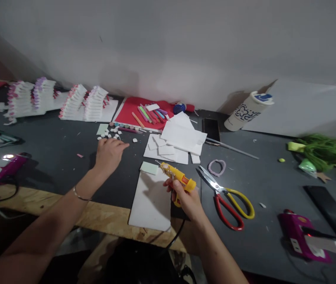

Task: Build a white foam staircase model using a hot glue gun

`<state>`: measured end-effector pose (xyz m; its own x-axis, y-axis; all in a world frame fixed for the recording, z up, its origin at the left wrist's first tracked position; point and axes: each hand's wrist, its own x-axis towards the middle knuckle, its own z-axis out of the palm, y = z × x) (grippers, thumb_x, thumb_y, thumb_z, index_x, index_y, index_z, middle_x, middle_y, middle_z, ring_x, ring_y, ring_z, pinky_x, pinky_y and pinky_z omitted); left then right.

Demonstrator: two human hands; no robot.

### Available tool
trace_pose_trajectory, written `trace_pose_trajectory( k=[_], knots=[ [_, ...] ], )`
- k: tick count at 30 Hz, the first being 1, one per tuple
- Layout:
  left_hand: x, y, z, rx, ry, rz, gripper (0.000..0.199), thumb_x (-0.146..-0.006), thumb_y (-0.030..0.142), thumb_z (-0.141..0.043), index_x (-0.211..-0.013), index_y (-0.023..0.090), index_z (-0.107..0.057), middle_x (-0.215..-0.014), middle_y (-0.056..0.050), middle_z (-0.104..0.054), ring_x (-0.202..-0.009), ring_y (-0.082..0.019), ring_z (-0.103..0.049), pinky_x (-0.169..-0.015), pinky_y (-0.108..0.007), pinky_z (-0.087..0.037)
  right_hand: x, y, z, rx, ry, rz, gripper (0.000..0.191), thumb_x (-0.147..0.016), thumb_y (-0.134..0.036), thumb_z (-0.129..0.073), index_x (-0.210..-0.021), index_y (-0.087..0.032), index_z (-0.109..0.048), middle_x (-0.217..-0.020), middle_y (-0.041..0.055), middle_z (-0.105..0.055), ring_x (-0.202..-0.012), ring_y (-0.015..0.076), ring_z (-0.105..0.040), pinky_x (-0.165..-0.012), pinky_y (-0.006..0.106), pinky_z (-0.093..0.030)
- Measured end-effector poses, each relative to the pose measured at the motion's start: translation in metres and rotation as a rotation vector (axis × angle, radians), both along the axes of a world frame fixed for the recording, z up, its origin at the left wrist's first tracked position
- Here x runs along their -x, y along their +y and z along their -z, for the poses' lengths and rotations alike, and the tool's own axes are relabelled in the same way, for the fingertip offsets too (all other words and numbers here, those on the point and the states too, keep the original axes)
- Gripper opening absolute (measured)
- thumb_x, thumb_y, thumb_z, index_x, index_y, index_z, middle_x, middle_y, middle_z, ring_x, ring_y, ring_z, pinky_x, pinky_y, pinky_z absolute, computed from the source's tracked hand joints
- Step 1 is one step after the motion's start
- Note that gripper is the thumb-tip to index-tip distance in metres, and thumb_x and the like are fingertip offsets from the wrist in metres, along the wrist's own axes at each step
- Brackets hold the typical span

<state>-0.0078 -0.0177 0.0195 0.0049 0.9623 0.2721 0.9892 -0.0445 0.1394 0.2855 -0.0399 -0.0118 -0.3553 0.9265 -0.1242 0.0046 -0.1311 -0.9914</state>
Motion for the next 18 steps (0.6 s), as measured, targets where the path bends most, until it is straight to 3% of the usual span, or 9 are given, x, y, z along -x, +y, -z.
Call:
trace_pose_trajectory(
  k=[4, 6, 8, 10, 14, 18],
  knots=[
    [0.022, 0.017, -0.005, -0.063, 0.011, -0.108, 0.029, -0.096, 0.021, -0.045, -0.110, 0.022, -0.070, -0.101, -0.011, -0.071, -0.106, -0.028, -0.056, -0.095, -0.047, -0.033, 0.001, 0.001, -0.002, -0.006, -0.019, -0.004, 0.049, -0.084, -0.067, -0.057, -0.082, -0.020, -0.070, -0.066, 0.0034, -0.064, -0.047, 0.0113, -0.050, -0.038, 0.022, -0.039],
    [0.021, 0.018, -0.010, -0.121, 0.031, -0.096, 0.030, -0.096, 0.019, -0.043, -0.105, 0.021, -0.072, -0.108, -0.012, -0.069, -0.111, -0.029, -0.053, -0.095, -0.047, -0.032, 0.002, 0.002, -0.003, -0.013, -0.022, 0.004, 0.049, -0.084, -0.067, -0.057, -0.081, -0.020, -0.070, -0.066, 0.0032, -0.064, -0.047, 0.0111, -0.050, -0.039, 0.022, -0.040],
    [0.012, 0.013, -0.013, -0.122, 0.036, -0.049, 0.029, -0.097, 0.021, -0.044, -0.103, 0.022, -0.072, -0.102, -0.011, -0.069, -0.106, -0.029, -0.055, -0.094, -0.047, -0.033, 0.002, 0.002, -0.003, -0.018, -0.023, 0.009, 0.049, -0.084, -0.066, -0.056, -0.081, -0.020, -0.070, -0.067, 0.0037, -0.065, -0.048, 0.0113, -0.051, -0.040, 0.023, -0.041],
    [-0.001, 0.006, -0.010, -0.050, 0.003, 0.029, 0.025, -0.096, 0.029, -0.049, -0.105, 0.022, -0.072, -0.094, -0.009, -0.068, -0.100, -0.027, -0.056, -0.093, -0.046, -0.034, 0.002, 0.002, -0.002, -0.021, -0.025, 0.010, 0.049, -0.085, -0.066, -0.056, -0.082, -0.020, -0.070, -0.069, 0.0044, -0.066, -0.049, 0.0117, -0.052, -0.040, 0.023, -0.041],
    [-0.023, -0.006, 0.008, 0.228, -0.097, 0.279, 0.046, -0.086, 0.047, -0.066, -0.123, 0.022, -0.063, -0.113, -0.009, -0.063, -0.108, -0.028, -0.054, -0.091, -0.041, -0.037, 0.002, 0.003, 0.000, -0.033, -0.037, 0.010, 0.049, -0.084, -0.067, -0.056, -0.082, -0.019, -0.070, -0.069, 0.0042, -0.065, -0.048, 0.0115, -0.050, -0.041, 0.023, -0.040],
    [-0.031, -0.009, 0.022, 0.338, -0.211, 0.297, 0.036, -0.083, 0.034, -0.071, -0.116, 0.022, -0.065, -0.114, -0.008, -0.062, -0.109, -0.026, -0.053, -0.089, -0.039, -0.039, 0.003, 0.002, 0.000, -0.074, -0.075, -0.005, 0.047, -0.084, -0.065, -0.057, -0.081, -0.020, -0.069, -0.068, 0.0037, -0.064, -0.046, 0.0112, -0.048, -0.039, 0.023, -0.039]
  ],
)
